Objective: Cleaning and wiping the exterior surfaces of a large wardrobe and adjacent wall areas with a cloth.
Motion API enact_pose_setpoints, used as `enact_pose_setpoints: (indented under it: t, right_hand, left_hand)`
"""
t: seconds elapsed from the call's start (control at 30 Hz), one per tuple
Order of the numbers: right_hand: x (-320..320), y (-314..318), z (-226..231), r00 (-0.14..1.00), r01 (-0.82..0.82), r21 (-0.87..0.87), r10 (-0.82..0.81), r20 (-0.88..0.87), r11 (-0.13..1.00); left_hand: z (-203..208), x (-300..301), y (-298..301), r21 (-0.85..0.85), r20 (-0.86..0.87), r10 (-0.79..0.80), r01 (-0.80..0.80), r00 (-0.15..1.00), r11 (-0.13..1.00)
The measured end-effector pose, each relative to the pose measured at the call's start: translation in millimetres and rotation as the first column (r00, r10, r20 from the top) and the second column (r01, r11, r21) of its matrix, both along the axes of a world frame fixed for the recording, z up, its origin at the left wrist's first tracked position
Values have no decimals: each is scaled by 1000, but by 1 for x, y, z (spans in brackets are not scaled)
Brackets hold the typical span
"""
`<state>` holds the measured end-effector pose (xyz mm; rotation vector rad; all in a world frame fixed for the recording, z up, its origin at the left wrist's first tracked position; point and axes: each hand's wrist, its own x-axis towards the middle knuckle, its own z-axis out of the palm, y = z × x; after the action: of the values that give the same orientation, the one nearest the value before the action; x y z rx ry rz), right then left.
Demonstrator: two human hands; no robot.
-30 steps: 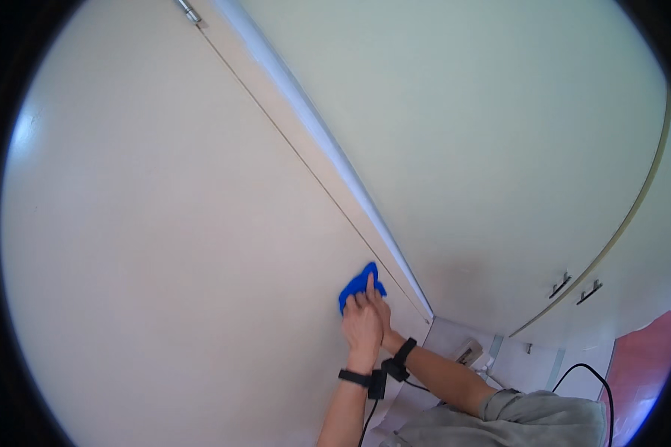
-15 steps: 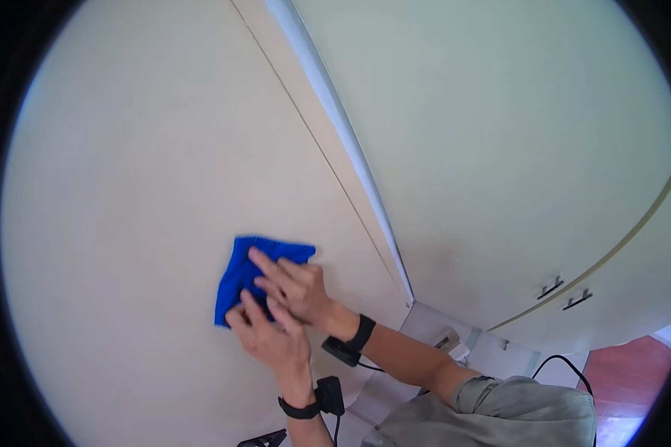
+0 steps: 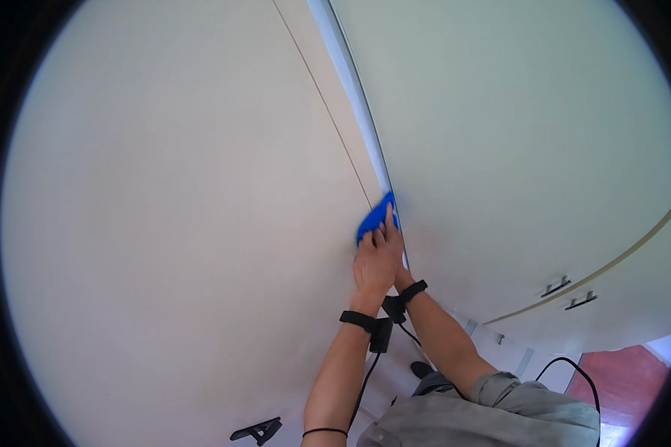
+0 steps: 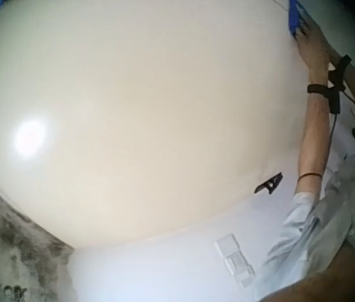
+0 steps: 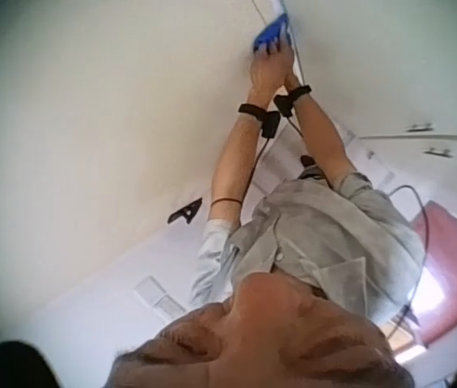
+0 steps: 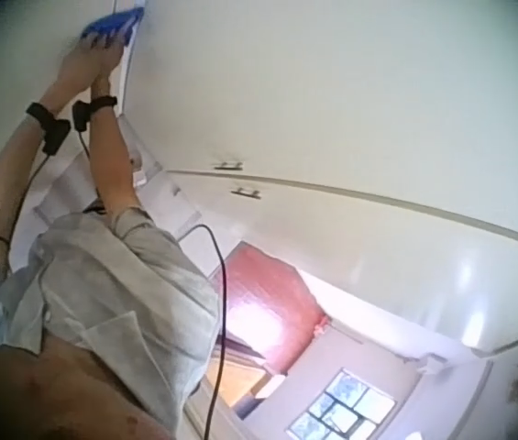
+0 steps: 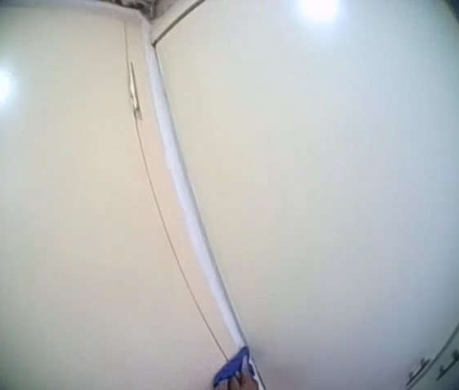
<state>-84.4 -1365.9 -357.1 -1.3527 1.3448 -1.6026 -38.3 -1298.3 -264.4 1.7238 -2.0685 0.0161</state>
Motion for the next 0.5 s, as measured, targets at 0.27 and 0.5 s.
enact_pose_setpoints:
  t: [0.27,0.5]
  right_hand:
    - [79,124,-134,963,1,-159,-44,-267,987]
    - [121,183,-86,984,-163,31,165,-74,986]
  left_hand:
    - [-155,54,78,204,272,64,-122,960,971]
    - [-80,92,185,51,-38,352,-350,935,935]
